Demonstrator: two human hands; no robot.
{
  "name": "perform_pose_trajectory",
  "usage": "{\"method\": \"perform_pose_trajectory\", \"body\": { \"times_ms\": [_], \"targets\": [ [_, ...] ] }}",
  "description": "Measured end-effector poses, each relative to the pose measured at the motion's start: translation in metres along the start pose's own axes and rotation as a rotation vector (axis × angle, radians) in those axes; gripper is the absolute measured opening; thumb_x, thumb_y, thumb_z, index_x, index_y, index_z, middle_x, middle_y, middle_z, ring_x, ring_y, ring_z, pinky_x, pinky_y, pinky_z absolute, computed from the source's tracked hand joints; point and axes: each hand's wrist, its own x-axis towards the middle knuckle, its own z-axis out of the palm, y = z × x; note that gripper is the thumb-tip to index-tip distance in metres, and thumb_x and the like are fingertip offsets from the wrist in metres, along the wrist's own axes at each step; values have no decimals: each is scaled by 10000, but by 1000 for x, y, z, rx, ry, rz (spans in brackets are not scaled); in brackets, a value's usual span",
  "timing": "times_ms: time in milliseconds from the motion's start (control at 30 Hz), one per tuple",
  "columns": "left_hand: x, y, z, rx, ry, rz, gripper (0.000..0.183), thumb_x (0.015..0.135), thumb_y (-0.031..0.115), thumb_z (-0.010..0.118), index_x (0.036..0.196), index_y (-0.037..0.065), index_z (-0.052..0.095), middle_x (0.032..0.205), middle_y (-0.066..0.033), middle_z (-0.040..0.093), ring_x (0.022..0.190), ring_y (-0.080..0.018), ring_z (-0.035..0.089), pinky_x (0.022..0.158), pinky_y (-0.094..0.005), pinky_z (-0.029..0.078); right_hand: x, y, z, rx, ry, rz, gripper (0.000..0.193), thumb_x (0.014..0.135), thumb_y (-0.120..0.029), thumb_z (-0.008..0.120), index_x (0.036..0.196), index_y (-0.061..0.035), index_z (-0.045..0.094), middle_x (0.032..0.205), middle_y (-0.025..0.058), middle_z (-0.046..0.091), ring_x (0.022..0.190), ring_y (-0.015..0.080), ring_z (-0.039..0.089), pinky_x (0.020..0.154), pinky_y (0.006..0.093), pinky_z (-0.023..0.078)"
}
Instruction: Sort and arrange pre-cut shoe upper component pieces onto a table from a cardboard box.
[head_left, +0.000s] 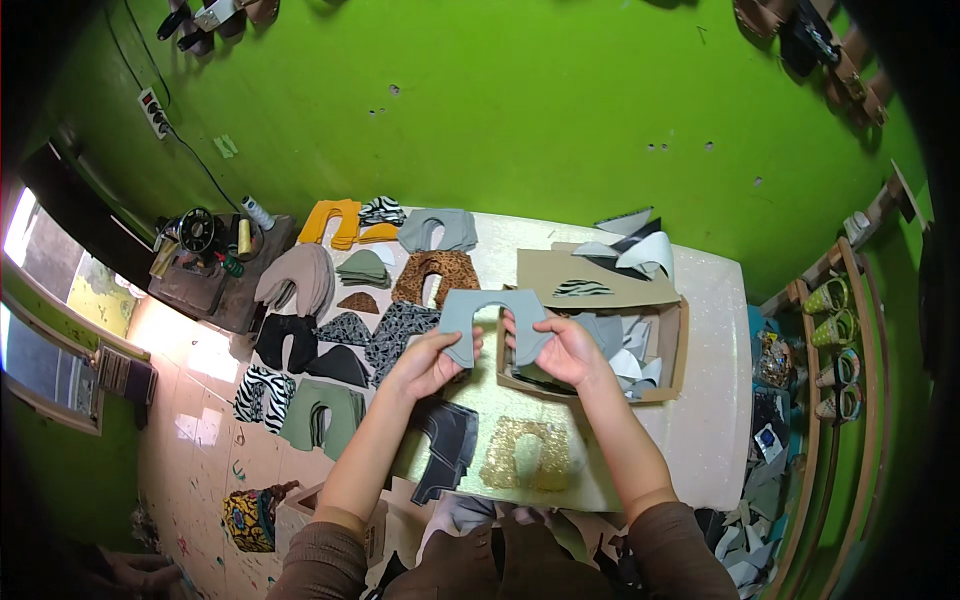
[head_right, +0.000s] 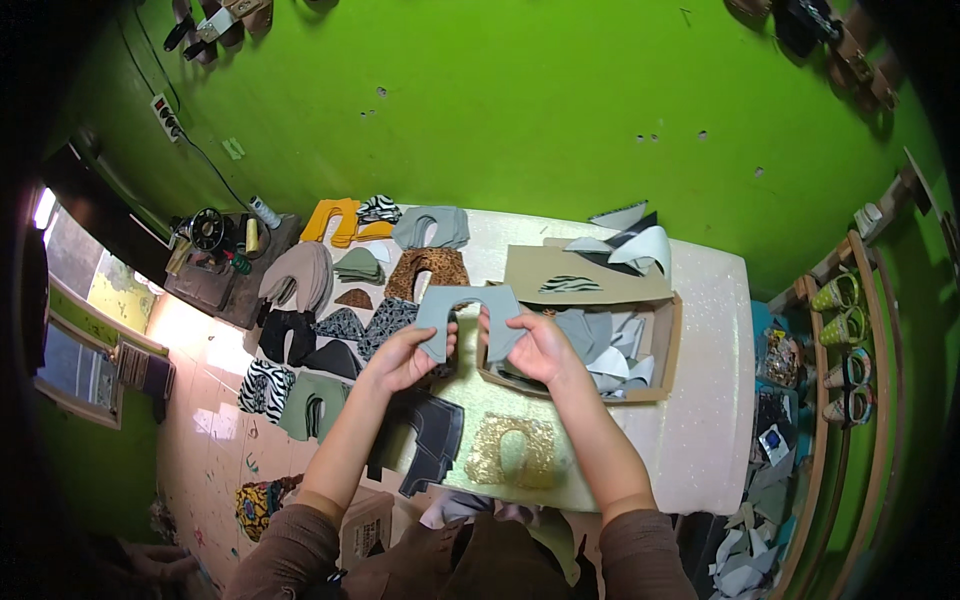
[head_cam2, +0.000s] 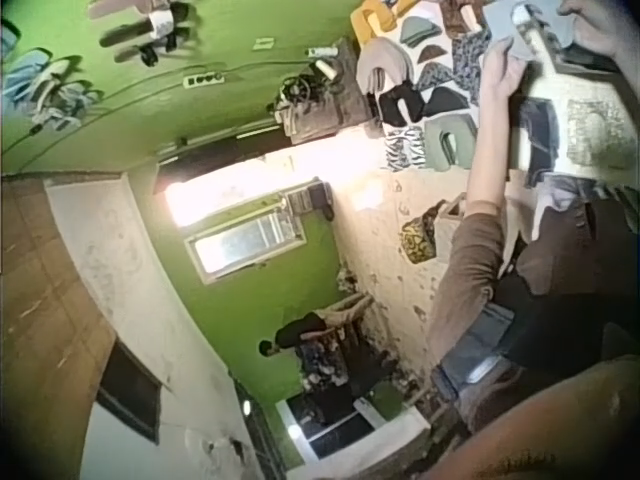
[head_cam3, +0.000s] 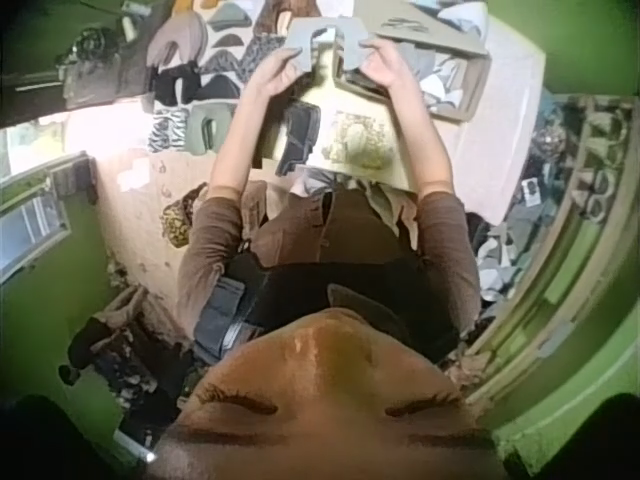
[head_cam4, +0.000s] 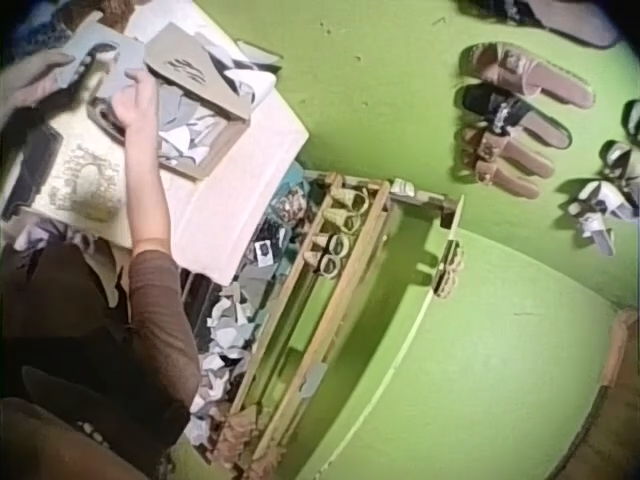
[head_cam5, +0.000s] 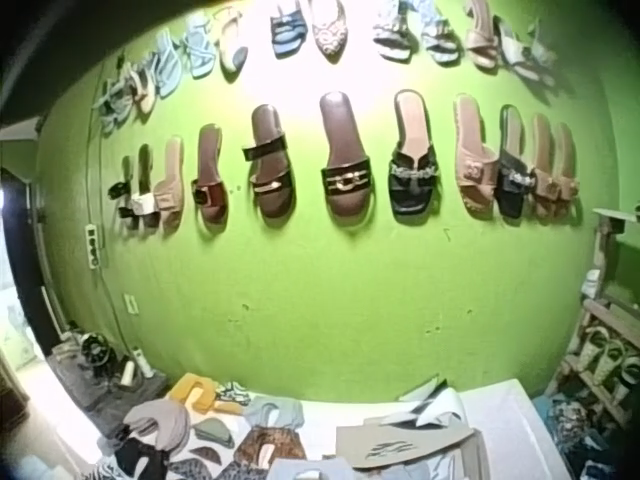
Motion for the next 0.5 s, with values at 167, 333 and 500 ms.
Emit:
{"method": "perform_pose_trajectory", "body": {
  "times_ms": [167,333,500],
  "targets": [
    [16,48,-25,111,109,88,264,877,25,425,1117,-80,446,1041,-153,565,912,-212,587,811,-314,503,73,4,24,-185,155,-93,475,780,36,368,1254,5,351,1146,166,515,1055,255,528,926,385,420],
    [53,87,-66,159,255,167,267,856,14,424,1113,-50,457,1021,-118,576,892,-179,578,772,-285,485,148,16,39,-247,322,-110,463,734,60,293,1172,20,439,1123,162,526,1035,269,533,941,379,410],
    [101,113,-98,94,206,172,279,852,-3,388,1121,-45,450,1031,-114,573,904,-185,574,781,-287,480,204,15,10,-161,467,-209,452,746,61,312,1185,32,413,1121,169,516,1029,278,528,952,387,407]
  ]
}}
